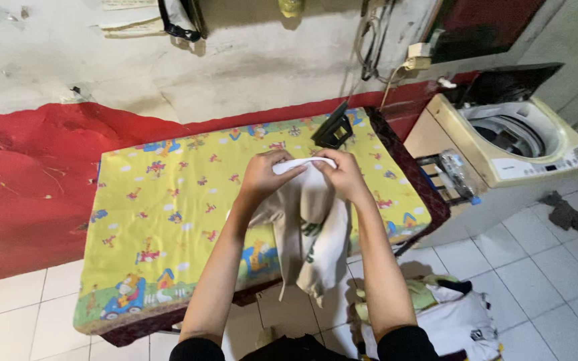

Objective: The person irons a white graphic t-shirt on a yellow patterned ironing board, moving the iron across various sections of the garment and smoothing it with their hands.

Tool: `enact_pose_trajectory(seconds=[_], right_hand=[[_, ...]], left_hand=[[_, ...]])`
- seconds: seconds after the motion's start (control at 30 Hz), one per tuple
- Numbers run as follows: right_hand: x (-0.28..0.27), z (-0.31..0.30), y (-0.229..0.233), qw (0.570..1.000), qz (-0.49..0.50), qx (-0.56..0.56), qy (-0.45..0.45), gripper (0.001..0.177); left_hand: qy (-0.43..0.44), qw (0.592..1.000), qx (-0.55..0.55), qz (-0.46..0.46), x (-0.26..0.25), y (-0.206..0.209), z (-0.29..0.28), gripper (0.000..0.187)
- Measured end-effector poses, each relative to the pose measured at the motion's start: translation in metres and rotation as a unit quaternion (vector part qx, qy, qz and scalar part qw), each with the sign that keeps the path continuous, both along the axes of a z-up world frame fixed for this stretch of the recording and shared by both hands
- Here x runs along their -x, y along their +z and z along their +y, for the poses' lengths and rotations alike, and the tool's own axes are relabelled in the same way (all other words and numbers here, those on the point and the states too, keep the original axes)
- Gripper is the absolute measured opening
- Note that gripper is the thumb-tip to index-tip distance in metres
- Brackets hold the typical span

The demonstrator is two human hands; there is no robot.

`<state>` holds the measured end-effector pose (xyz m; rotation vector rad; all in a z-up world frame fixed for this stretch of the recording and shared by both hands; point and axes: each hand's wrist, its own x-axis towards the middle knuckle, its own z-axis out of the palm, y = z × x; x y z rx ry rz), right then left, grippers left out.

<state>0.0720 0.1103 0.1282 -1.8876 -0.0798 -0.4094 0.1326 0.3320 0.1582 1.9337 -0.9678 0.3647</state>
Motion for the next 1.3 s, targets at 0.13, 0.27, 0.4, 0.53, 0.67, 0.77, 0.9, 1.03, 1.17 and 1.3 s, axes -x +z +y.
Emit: enact_pose_trajectory(seconds=[0.13, 0.27, 0.4, 0.53, 0.67, 0.77, 0.9, 1.03, 1.17, 1.3], right_hand=[[-0.026, -0.009, -0.004, 0.996, -0.061, 0.025, -0.057, 0.014], [-0.047, -0.024, -0.021, 0.996, -0.033, 0.012, -0.08, 0.013], [-0.072, -0.035, -0.039, 0.992, -0.05, 0.057, -0.101, 0.016], [-0.117, -0.044, -0.069, 0.988, 0.021, 0.087, -0.122, 0.017], [-0.186, -0.053, -0.119, 0.973, 0.063, 0.16, -0.15, 0.022], [-0.25, -0.058, -0.166, 0.969, -0.004, 0.208, -0.13, 0.022], [-0.305, -0.054, -0.231, 0.981, 0.09, 0.147, -0.088, 0.029], [-0.341, -0.05, -0.271, 0.971, 0.094, 0.208, -0.077, 0.034], [-0.368, -0.047, -0.304, 0.964, 0.132, 0.221, -0.067, 0.042], [-0.378, -0.047, -0.335, 0.941, 0.195, 0.265, -0.077, 0.044]], left_hand=[[0.047, 0.998, -0.039, -0.032, -0.037, -0.013, 0.037, 0.032], [0.068, 0.996, -0.041, -0.028, -0.071, -0.038, 0.063, 0.029], [0.109, 0.99, -0.067, 0.066, -0.11, -0.073, 0.085, 0.025], [0.097, 0.982, 0.077, 0.144, -0.166, -0.133, 0.095, 0.026], [0.1, 0.92, 0.239, 0.295, -0.223, -0.222, 0.092, 0.026], [0.142, 0.901, 0.298, 0.283, -0.27, -0.282, 0.078, 0.041], [0.251, 0.899, 0.283, 0.22, -0.307, -0.334, 0.068, 0.029], [0.325, 0.897, 0.191, 0.231, -0.321, -0.346, 0.067, 0.021], [0.387, 0.886, 0.106, 0.232, -0.34, -0.354, 0.061, 0.027], [0.428, 0.87, 0.077, 0.232, -0.352, -0.375, 0.057, 0.029]])
